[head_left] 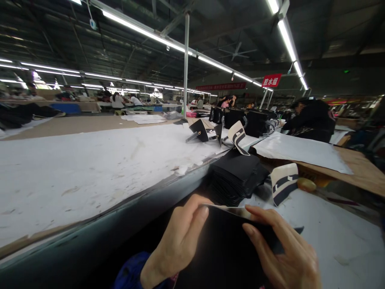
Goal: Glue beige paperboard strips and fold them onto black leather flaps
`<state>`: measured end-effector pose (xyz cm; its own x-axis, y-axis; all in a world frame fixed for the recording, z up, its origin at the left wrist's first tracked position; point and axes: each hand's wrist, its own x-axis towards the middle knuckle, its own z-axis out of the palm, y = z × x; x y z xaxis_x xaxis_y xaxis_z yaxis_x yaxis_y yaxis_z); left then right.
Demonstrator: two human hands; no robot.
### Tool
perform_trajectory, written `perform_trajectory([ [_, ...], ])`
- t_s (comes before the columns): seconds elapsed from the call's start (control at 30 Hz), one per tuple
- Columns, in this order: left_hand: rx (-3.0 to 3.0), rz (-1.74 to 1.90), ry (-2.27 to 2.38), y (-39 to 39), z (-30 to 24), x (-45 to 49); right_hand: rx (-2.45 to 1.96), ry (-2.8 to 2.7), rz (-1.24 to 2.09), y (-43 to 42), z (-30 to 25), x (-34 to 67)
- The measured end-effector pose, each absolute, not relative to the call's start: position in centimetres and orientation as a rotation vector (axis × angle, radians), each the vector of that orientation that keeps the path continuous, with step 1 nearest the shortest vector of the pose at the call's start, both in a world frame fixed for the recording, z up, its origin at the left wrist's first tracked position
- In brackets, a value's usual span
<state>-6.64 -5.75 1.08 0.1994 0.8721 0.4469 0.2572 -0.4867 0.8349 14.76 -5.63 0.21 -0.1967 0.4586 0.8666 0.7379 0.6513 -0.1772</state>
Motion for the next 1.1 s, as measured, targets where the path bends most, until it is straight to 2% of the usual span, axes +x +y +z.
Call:
perform_trajectory([
  [0.73, 1.947, 1.41, 1.18, -7.8, 0.5, -7.3, -1.024, -1.722, -0.13, -4.9, -0.1, 15.5],
  [0.93, 2.074, 1.532, 1.142, -8.8, 0.8, -7.9, -1.023, -1.867, -0.109, -4.9, 0.2, 16.0],
  [1.1, 2.156, 1.496, 1.083, -8.6, 0.8, -7.7, -1.085, -1.953, -0.165, -4.8, 0.2, 15.5],
])
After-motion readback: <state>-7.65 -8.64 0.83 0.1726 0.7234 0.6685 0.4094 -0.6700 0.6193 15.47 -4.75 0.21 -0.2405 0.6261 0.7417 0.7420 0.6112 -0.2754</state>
